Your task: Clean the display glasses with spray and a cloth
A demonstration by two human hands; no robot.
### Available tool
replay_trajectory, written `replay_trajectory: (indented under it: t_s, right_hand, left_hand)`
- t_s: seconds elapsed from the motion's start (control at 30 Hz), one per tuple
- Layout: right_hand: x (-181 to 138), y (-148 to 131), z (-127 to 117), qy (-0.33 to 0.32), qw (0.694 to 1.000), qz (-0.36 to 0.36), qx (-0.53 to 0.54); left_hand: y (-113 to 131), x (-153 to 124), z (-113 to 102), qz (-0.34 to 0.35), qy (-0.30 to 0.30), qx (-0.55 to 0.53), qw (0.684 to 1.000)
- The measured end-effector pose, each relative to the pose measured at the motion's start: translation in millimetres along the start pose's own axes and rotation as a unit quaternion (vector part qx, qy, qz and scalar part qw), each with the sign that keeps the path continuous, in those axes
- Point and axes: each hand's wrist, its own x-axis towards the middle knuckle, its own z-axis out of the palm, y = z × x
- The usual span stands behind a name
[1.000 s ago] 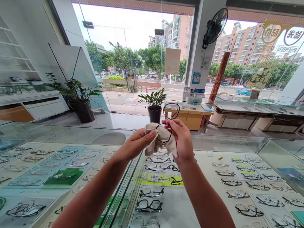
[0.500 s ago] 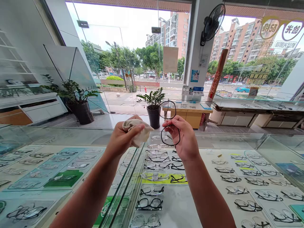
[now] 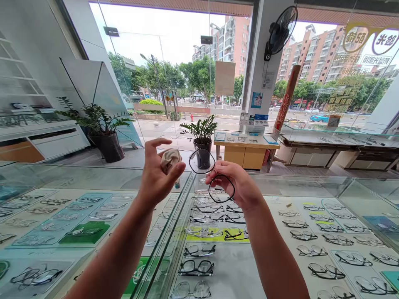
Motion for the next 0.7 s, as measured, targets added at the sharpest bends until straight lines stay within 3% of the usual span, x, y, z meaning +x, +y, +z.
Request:
replay_trajectory:
  t_s: [0.23, 0.7]
  right_hand:
    - [0.2, -1.7, -0.7, -0.034, 0.998, 0.057, -0.01]
    - [-0.9, -4.4, -1.8, -0.064, 0.996, 0.058, -0.031]
  left_hand:
    - [7.7, 2.4, -10.6, 0.041, -0.109, 0.041, 0.992]
    - [17.5, 2.6, -8.0, 0.065, -0.088, 0.066, 0.992]
